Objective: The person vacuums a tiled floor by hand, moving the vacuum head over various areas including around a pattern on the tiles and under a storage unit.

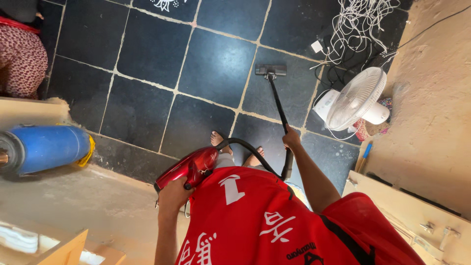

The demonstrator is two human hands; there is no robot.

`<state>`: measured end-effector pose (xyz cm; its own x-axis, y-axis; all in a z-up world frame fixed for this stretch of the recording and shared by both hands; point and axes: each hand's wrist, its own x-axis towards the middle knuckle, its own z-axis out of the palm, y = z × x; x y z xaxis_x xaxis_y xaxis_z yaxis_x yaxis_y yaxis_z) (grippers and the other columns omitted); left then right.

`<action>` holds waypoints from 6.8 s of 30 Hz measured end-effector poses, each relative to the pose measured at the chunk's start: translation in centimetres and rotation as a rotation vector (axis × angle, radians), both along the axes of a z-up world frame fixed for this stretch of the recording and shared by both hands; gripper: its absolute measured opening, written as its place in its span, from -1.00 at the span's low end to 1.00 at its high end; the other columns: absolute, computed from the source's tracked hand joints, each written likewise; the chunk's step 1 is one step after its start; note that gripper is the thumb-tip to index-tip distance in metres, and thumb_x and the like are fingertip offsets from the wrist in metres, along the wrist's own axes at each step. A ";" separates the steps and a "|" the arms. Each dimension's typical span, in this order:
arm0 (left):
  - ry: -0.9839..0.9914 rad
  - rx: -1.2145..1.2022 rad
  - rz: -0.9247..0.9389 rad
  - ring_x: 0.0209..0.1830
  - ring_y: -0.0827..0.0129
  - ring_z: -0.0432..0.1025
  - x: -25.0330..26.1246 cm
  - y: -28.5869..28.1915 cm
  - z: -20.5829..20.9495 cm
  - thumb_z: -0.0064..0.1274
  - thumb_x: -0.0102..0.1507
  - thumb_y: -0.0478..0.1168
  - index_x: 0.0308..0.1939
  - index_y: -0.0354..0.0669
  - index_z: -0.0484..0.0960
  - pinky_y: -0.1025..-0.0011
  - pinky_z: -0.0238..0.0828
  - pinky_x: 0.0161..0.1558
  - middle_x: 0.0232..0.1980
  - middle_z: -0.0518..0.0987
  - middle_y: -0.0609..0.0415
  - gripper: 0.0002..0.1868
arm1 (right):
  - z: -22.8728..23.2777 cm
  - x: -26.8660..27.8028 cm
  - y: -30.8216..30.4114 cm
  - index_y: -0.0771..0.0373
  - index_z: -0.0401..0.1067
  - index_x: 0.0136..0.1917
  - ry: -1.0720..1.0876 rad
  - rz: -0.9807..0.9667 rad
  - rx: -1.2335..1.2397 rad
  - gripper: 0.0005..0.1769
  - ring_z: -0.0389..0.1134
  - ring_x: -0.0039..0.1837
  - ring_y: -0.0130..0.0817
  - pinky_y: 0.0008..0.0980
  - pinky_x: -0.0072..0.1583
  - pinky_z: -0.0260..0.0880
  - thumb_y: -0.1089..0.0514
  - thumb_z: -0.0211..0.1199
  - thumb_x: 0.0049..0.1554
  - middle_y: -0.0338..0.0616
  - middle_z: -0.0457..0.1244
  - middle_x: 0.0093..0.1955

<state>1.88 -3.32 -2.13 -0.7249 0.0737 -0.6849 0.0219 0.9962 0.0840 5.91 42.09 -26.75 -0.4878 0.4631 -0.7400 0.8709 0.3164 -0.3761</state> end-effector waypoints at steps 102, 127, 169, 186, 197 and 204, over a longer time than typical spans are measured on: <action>-0.098 -0.123 0.168 0.01 -0.10 0.58 -37.2 21.4 3.8 0.15 0.15 0.32 -0.09 -0.06 0.67 0.01 0.49 0.03 -0.13 0.72 -0.11 -0.44 | -4.5 -48.1 26.8 0.15 0.40 0.33 0.164 -0.118 0.245 -0.51 0.36 0.30 0.15 -0.02 0.24 0.41 0.32 0.09 0.12 0.21 0.34 0.22; -0.205 -0.178 0.038 0.02 -0.04 0.60 -39.4 21.0 3.3 0.16 0.13 0.33 0.05 0.12 0.64 0.04 0.52 0.03 -0.10 0.73 -0.04 -0.43 | 5.4 -32.0 19.4 0.10 0.25 0.52 0.022 -0.288 0.080 -0.28 0.44 -0.35 -0.01 -0.09 -0.25 0.49 0.27 0.02 0.08 0.21 0.40 -0.16; -0.094 -0.096 0.266 -0.05 -0.07 0.61 -36.5 16.6 4.6 0.20 0.08 0.30 -0.06 0.08 0.69 0.02 0.50 -0.04 -0.20 0.73 -0.07 -0.47 | 4.4 -42.2 20.1 0.30 0.22 0.52 0.113 -0.009 0.045 -0.21 0.40 -0.42 -0.04 -0.12 -0.33 0.41 0.38 0.04 -0.02 0.22 0.34 -0.37; -0.119 -0.058 0.339 -0.02 -0.09 0.60 -42.4 8.9 2.5 0.22 0.07 0.28 -0.05 0.07 0.68 0.00 0.51 -0.01 -0.18 0.72 -0.08 -0.47 | 1.4 -57.1 11.9 0.19 0.26 0.51 0.122 0.013 0.105 -0.25 0.46 -0.28 -0.01 -0.14 -0.24 0.47 0.33 0.07 0.02 0.25 0.40 -0.13; -0.131 0.009 0.456 -0.04 -0.17 0.57 -48.0 4.1 1.5 0.20 0.10 0.29 -0.19 -0.09 0.67 -0.04 0.45 -0.02 -0.20 0.71 -0.16 -0.46 | -4.8 -69.8 10.5 0.17 0.29 0.48 0.087 0.065 0.233 -0.32 0.50 -0.01 0.04 -0.12 -0.09 0.53 0.34 0.08 0.07 0.20 0.38 0.07; -0.096 -0.008 0.460 -0.06 -0.15 0.58 -50.9 1.0 1.1 0.19 0.10 0.31 -0.19 -0.07 0.67 -0.03 0.47 -0.04 -0.23 0.71 -0.15 -0.45 | -3.2 -72.5 6.2 0.30 0.34 0.37 0.000 0.097 0.157 -0.43 0.52 -0.10 0.04 -0.09 -0.11 0.55 0.37 0.04 0.07 0.24 0.41 -0.04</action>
